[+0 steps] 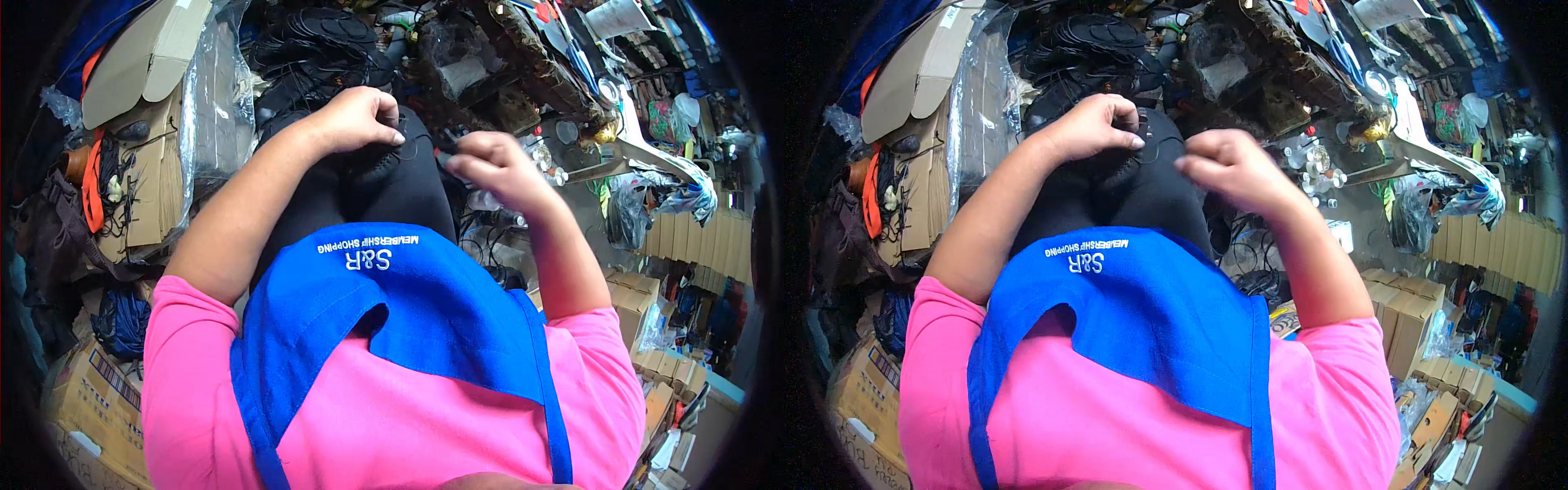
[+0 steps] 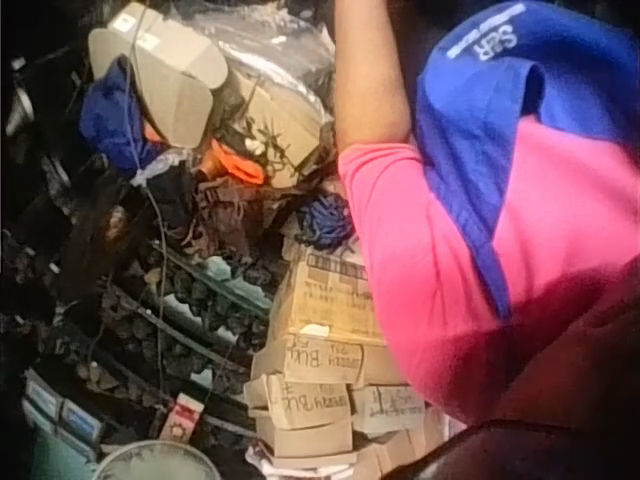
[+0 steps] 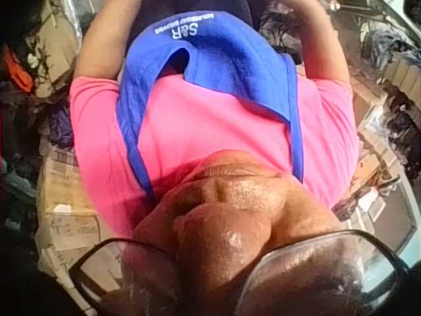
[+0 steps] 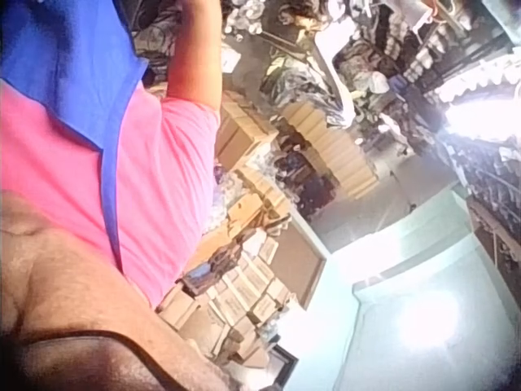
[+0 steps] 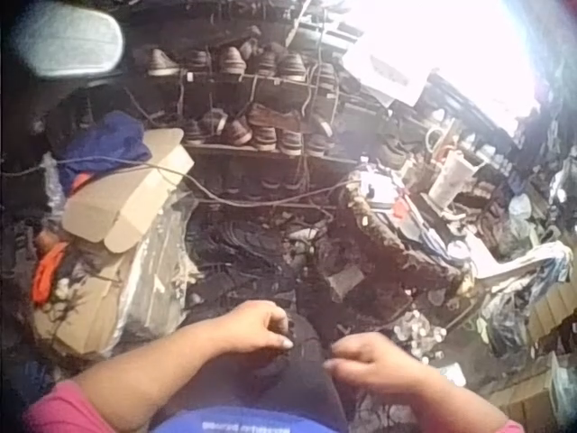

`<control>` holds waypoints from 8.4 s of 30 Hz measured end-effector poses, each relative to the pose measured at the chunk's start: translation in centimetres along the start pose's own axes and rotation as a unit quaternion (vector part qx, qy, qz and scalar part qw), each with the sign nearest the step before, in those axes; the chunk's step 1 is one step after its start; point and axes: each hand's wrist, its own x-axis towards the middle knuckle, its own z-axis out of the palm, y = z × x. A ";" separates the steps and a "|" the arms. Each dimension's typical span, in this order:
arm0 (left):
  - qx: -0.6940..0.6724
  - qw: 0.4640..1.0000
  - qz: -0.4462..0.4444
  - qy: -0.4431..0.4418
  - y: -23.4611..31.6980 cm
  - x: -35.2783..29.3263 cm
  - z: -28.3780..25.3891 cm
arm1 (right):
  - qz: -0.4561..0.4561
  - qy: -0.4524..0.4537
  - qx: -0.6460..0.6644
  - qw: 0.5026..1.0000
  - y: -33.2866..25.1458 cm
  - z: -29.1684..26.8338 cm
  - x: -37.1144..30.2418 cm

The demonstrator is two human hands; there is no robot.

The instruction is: Hand-stitching the components of a black shoe using a needle and thread.

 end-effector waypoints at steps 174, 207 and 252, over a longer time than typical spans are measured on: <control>0.259 0.943 -0.026 0.209 -3.5 -14.3 -4.1 | 0.070 0.134 0.056 0.987 6.5 -4.4 1.0; 0.123 0.975 0.121 0.137 0.8 -7.6 -1.4 | -0.015 0.084 -0.134 0.987 5.2 -0.8 1.1; 0.110 0.984 0.079 0.115 -1.4 -1.5 1.6 | -0.144 -0.020 -0.338 0.930 1.3 2.4 6.4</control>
